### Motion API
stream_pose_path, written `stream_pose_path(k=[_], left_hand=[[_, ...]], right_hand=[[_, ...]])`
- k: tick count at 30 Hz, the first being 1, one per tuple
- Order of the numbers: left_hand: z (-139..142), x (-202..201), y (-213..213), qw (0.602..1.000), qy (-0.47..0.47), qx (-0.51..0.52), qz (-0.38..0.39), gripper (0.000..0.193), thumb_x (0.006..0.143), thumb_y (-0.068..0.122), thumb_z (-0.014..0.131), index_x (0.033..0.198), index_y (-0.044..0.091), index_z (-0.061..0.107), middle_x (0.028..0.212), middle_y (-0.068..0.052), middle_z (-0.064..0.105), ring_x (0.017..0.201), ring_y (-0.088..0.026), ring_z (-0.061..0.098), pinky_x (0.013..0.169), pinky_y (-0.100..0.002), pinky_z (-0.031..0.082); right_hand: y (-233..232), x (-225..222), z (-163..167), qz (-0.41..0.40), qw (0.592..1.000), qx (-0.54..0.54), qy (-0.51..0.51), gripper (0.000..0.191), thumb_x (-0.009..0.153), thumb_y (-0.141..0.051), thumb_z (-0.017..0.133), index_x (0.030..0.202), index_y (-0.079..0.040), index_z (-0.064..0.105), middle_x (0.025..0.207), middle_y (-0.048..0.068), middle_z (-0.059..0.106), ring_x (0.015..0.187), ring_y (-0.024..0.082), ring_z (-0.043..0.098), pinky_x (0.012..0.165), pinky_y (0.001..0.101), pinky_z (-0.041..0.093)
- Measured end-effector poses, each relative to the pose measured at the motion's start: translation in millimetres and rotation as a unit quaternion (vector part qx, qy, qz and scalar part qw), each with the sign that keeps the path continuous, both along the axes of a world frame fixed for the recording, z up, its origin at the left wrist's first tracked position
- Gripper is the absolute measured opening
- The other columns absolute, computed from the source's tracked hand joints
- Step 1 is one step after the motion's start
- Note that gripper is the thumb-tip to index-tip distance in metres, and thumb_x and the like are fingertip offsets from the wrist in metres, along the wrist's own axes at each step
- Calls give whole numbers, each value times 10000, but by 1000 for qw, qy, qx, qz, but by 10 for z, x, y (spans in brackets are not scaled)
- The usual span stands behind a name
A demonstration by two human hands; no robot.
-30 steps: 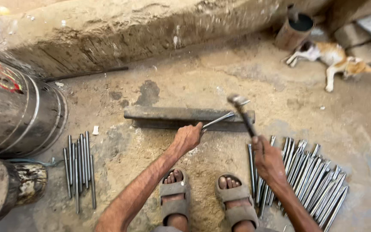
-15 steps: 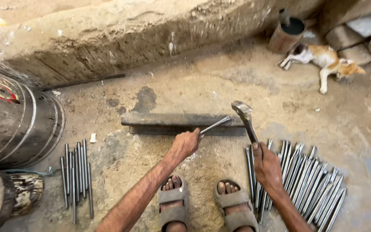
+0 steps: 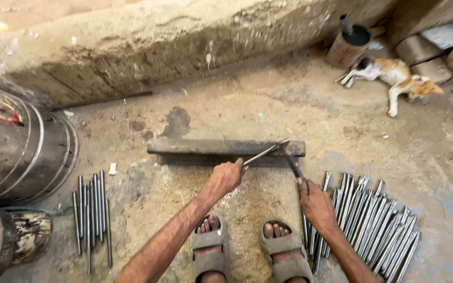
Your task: The person uses a hammer to repeatedly strike the end of metal rods placed on a stone anvil, shaping them into pointed tips. Finished rods are set aside in a pile while new rods are picked from a separate stack.
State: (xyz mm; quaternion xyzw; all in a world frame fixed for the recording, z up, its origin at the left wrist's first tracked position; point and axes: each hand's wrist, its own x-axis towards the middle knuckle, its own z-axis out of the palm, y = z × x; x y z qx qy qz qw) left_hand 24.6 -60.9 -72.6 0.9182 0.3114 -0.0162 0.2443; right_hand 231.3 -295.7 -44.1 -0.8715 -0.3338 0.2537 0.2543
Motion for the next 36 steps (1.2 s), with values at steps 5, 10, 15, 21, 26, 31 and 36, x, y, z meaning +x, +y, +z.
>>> stream_pose_path(k=[5, 10, 15, 21, 26, 31, 36], left_hand=[[-146, -65, -29, 1000, -25, 3, 3, 355, 1061, 391, 509, 1026, 44, 575, 660, -181, 634, 616, -411, 648, 571, -554, 496], [-347, -173, -178, 969, 3, -241, 60, 497, 1046, 573, 302, 1054, 159, 576, 672, 4, 523, 525, -195, 453, 466, -442, 441], [-175, -267, -636, 901, -117, -411, 77, 673, 985, 728, 294, 1031, 106, 546, 773, 63, 471, 628, -81, 470, 486, -296, 478], [338, -270, -937, 862, -113, -480, 117, 692, 904, 752, 355, 1174, 144, 546, 717, 66, 440, 566, -82, 450, 476, -292, 445], [269, -249, -909, 873, -97, -457, 137, 698, 875, 749, 365, 1325, 239, 519, 679, 61, 438, 550, -73, 461, 478, -298, 472], [103, -264, -996, 888, -99, -437, 108, 760, 1100, 667, 329, 1225, -41, 574, 780, 44, 483, 647, -101, 527, 550, -335, 548], [436, -49, -1308, 906, 65, -418, 30, 638, 1059, 537, 329, 1603, 215, 250, 1076, -185, 694, 902, -296, 674, 816, -453, 578]], right_hand=[[-146, 106, -270, -33, 995, -67, 72, 605, 1089, -516, 278, 1129, -43, 652, 573, 65, 528, 407, 173, 453, 339, 402, 387], [-342, 40, -474, -74, 995, -25, 55, 610, 1080, -525, 303, 1203, -14, 613, 540, 36, 537, 402, 130, 506, 322, 313, 409], [-156, -63, -605, -65, 990, -77, 94, 543, 1071, -455, 333, 1398, -33, 432, 596, 68, 549, 395, 168, 470, 282, 334, 383], [345, -520, -611, -44, 971, -20, 234, 438, 1040, -312, 429, 1362, -40, 309, 694, 112, 612, 422, 200, 532, 297, 349, 443], [361, -707, -457, 83, 989, 55, 109, 685, 1047, -406, 533, 1508, 4, 234, 1350, 373, 485, 1036, 463, 641, 774, 588, 580], [159, -556, -488, 56, 986, 123, 93, 658, 1077, -403, 552, 1520, 22, 314, 1469, 322, 469, 1317, 453, 504, 1071, 558, 397], [44, -433, -572, -45, 914, 211, 343, 443, 1009, -232, 613, 1376, 3, 535, 1119, 202, 727, 1019, 279, 701, 884, 418, 577]])
